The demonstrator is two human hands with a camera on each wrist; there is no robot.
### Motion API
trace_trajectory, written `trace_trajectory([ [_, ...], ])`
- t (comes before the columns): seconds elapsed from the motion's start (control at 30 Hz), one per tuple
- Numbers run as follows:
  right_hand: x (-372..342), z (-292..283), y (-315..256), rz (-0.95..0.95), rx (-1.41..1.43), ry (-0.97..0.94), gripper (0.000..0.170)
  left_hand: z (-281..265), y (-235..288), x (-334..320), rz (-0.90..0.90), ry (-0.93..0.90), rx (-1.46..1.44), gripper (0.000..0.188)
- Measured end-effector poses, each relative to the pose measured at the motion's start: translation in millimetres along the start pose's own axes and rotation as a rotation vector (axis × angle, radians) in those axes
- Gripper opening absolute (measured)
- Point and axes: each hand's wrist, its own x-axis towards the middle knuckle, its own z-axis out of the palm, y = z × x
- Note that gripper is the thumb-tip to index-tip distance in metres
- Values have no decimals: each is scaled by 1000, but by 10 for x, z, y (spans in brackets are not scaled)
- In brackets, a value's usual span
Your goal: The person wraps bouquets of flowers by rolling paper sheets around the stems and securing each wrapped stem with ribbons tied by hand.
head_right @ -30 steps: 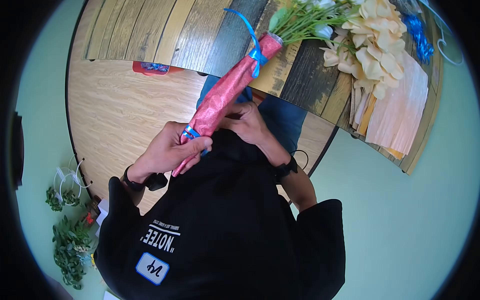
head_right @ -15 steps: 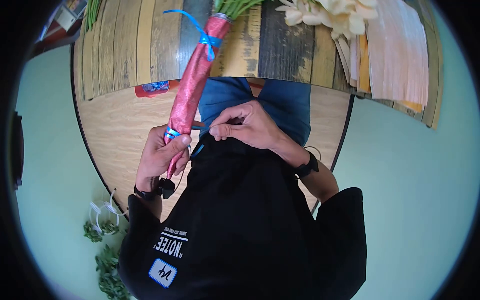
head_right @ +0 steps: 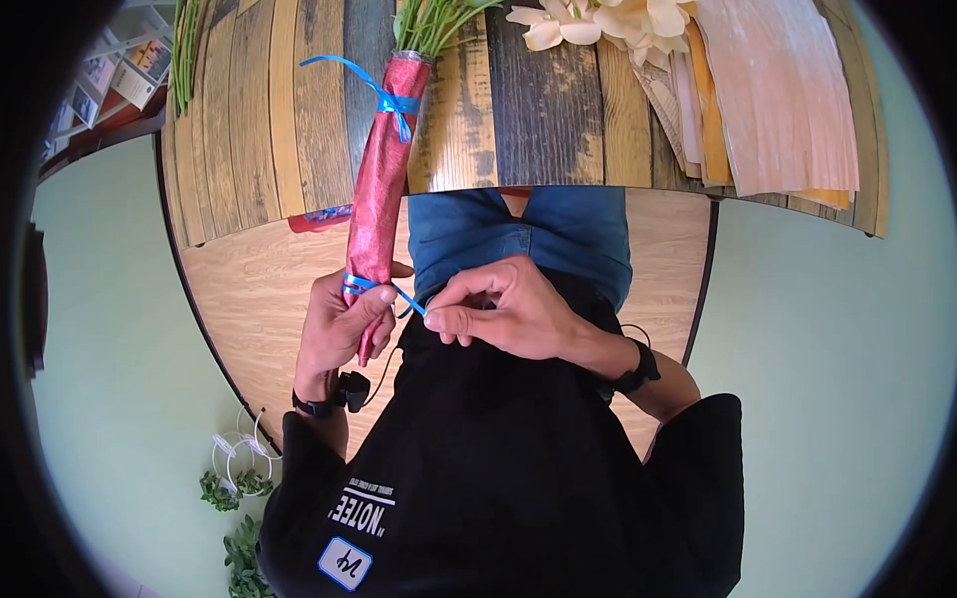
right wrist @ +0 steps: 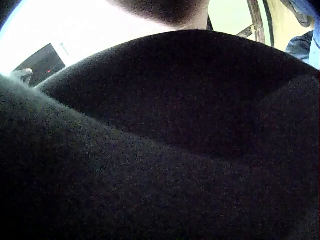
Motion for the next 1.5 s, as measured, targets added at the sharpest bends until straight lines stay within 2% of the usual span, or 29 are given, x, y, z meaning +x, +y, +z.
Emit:
trace_trajectory([
  [0.1, 7, 26, -44, -5, -36, 15, 18, 10, -2, 29, 10, -1, 1, 30],
  [0.27, 58, 59, -68, -40, 69, 59, 17, -15, -27, 62, 10, -36, 25, 29],
  [0.4, 90, 141, -93, -21, 41, 55, 17, -14, -51, 79, 23, -11, 63, 25],
  [0.47, 100, 186, -142, 34, -69, 49, 17, -21, -65, 97, 16, -7, 93, 22],
  [0.73, 154, 233, -133, 6, -74, 73, 17, 4, -116, 159, 110, 42, 277, 16],
  [0.87, 194, 272, -155, 16, -52, 81, 18, 31, -167, 176, 87, 61, 269, 17],
  [1.0, 215, 281, -148, 19, -87, 117, 18, 36, -206, 191, 182, 67, 350, 17],
  [1.13, 233, 255, -282, 42, -91, 83, 19, 24, -271, 211, 239, 53, 419, 18],
  [1.3, 294, 215, -326, 71, -102, 48, 20, 77, -247, 212, 227, 54, 419, 18],
  [1.5, 405, 197, -489, 135, -228, -40, 23, 118, -271, 208, 248, 75, 410, 13],
])
